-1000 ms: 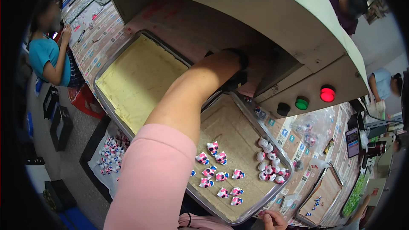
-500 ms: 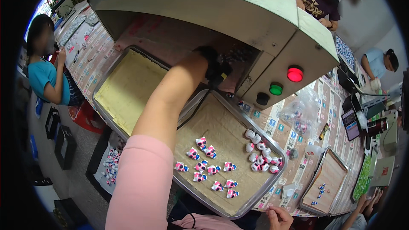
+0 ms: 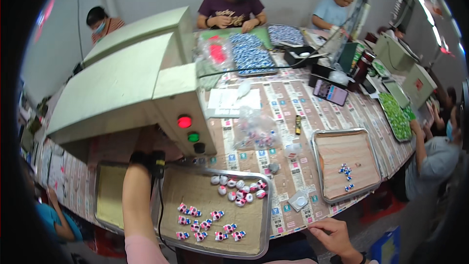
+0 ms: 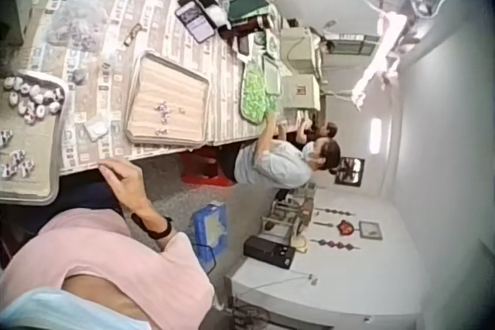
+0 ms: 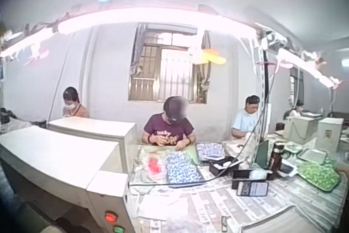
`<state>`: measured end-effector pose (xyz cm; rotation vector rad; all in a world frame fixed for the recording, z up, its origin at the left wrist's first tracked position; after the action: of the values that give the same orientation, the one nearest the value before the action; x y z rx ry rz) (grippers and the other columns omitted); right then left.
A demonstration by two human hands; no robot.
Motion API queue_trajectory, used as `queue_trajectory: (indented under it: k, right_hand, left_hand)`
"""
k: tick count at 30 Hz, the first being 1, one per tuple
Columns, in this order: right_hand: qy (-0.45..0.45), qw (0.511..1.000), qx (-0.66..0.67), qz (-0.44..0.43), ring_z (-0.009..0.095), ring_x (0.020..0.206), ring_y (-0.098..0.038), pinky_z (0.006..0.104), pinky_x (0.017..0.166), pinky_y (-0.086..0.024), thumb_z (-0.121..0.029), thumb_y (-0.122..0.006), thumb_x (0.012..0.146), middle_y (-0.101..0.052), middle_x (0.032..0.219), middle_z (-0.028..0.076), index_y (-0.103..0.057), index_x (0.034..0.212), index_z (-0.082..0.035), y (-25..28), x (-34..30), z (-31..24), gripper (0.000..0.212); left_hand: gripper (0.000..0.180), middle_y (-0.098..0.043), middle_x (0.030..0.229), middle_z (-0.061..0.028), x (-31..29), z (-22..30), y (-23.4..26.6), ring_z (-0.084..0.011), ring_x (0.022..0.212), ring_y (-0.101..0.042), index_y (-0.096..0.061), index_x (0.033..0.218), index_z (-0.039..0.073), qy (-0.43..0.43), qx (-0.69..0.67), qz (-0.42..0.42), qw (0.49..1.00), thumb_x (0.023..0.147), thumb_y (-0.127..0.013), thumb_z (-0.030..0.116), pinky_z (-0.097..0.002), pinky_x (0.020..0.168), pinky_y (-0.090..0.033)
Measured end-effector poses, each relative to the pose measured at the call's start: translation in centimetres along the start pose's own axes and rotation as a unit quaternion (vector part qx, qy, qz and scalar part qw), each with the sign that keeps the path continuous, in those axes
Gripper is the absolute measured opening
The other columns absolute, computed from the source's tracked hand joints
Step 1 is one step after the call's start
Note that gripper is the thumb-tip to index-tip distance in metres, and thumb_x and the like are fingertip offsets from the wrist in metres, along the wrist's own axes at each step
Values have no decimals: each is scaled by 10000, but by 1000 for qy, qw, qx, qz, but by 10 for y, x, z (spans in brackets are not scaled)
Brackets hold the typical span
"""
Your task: The person assembles small decorative items by inserting blue and white beads into white plastic shells. They load a tray of beads into a machine, then repeatedly pick up a shell, insert a bead, and place the assembled item on a tray.
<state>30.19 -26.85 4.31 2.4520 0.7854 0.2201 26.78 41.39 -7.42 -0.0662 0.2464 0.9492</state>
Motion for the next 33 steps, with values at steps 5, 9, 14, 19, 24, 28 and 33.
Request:
queue_trajectory:
  k: [5, 9, 14, 19, 24, 28, 33]
  right_hand:
    - [47, 999, 10, 18, 203, 798, -711, 288, 705, -548, -58, -742, 833, -742, 886, 123, -764, 972, -24, 9, -13, 3, 145]
    - [42, 997, 67, -4, 226, 811, -710, 300, 723, -553, -56, -740, 835, -733, 893, 128, -757, 983, -22, 9, -28, 13, 153]
    - [86, 993, 84, 3, 234, 808, -703, 315, 706, -555, -62, -728, 841, -726, 915, 120, -748, 1005, -29, 19, -38, 15, 169]
    - [110, 987, 115, 10, 210, 803, -709, 297, 696, -555, -53, -724, 849, -732, 909, 117, -750, 1007, -25, 31, -58, 26, 162]
    - [112, 983, 143, 24, 210, 806, -704, 295, 695, -554, -52, -724, 848, -730, 910, 114, -748, 1001, -25, 40, -76, 43, 157]
    - [112, 979, 168, 25, 218, 804, -699, 308, 703, -554, -62, -725, 847, -726, 912, 110, -745, 999, -25, 46, -86, 48, 158]
    - [132, 974, 175, 51, 209, 794, -698, 299, 689, -550, -53, -726, 850, -726, 909, 112, -746, 994, -19, 59, -95, 60, 149]
  left_hand:
    - [245, -583, 816, -18, -17, -8, 8, -166, 625, -547, -612, 1002, 137, 24, -67, -2, 997, 921, -647, 366, -262, 454, -403]
    - [231, -584, 798, -11, -37, -15, 18, -161, 602, -547, -615, 992, 142, 38, -131, -13, 991, 925, -648, 361, -257, 430, -401]
    - [214, -585, 776, -3, -66, -23, 33, -156, 572, -548, -618, 980, 148, 62, -213, -44, 974, 929, -649, 354, -251, 400, -398]
    - [180, -581, 766, 2, -124, -19, 16, -140, 592, -556, -606, 943, 176, 124, -280, -108, 946, 927, -653, 350, -225, 383, -381]
    - [160, -613, 848, -35, -236, 12, -46, -143, 646, -574, -604, 980, 178, 144, -304, -141, 931, 930, -646, 324, -217, 395, -400]
    - [213, -596, 995, -74, -317, 34, -132, -135, 680, -547, -553, 1168, 211, 131, -304, -234, 914, 968, -596, 273, -208, 404, -404]
    - [228, -598, 993, -78, -388, 25, -272, -142, 687, -553, -554, 1168, 187, 189, -270, -338, 882, 957, -603, 258, -204, 397, -406]
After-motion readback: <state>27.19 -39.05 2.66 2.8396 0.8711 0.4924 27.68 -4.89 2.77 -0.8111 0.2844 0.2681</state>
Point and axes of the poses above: each hand's wrist, its own x-axis towards the middle knuckle, its own y-axis out of the back of the hand, z = x × y, the point moved 7 cm from there along x, towards the middle knuckle
